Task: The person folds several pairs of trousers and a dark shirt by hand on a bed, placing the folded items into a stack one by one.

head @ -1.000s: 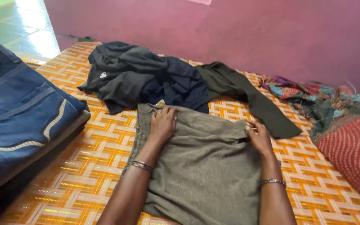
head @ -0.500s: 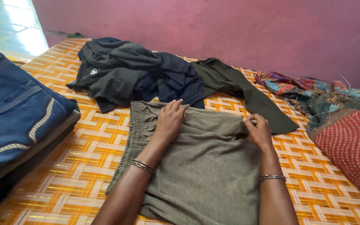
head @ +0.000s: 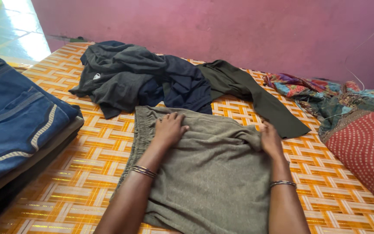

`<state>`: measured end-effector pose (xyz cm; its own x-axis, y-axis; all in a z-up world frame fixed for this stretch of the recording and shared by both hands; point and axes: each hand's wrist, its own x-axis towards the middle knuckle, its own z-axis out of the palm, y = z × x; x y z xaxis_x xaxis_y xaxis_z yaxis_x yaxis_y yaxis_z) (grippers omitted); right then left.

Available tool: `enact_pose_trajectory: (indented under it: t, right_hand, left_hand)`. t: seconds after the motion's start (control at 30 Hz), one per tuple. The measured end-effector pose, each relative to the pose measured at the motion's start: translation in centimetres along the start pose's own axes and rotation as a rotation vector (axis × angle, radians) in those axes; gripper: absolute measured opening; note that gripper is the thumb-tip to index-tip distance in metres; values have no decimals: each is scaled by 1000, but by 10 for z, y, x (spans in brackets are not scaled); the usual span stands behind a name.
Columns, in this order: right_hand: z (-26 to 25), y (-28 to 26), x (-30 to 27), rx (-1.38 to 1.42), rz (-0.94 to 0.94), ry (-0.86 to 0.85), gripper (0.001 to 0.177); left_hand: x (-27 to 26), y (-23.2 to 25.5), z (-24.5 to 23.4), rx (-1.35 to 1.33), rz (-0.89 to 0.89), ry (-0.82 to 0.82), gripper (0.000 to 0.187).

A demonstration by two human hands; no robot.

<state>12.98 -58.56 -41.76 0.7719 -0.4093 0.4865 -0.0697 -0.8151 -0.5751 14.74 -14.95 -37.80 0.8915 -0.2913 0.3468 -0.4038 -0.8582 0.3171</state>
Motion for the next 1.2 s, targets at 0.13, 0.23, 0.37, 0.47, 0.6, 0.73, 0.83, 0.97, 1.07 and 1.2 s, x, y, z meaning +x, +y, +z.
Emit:
enact_pose_trajectory:
  t: [0.13,0.23,0.37,0.47,0.6,0.73,0.83,0.97,1.07,1.2]
  right_hand:
    - [-12,41,16,166,96,-338,48]
    - [-8,46,0,157,91,-532,45]
    - [-54,0,-14,3,-113,-643,63]
    - [-116,-75,-77,-412,-416,-362,61]
    - [-179,-159,-175,-268,-282,-783,44]
    - [-220,-197,-241,-326,-459,-1086,75]
    - [-231,-193,-262,-324,-527,-971,79]
    - [-217,-189,-278,-611,-394,-825,57]
    - [-222,-182,-281,-651,-417,-793,52]
    - [-256,-173,-278,-445,-243,-1020,64]
  left_hand:
    - [12,-14,16,-54,-36,-84,61]
    - [9,-19,22,-65,-34,-150,65]
    - [0,-22,-9,-109,89,-190,69]
    - [-40,-5,-56,40,238,-218,66]
    - [-117,2,-116,-104,484,-480,54]
    - [-163,-27,-157,-215,693,-600,85]
    - [-191,-47,-152,-292,766,-465,86]
    - [-207,-57,-145,-36,578,-320,36]
    - [-214,-50,-154,73,612,-262,27]
    - [-240,-20,-193,156,434,-639,25]
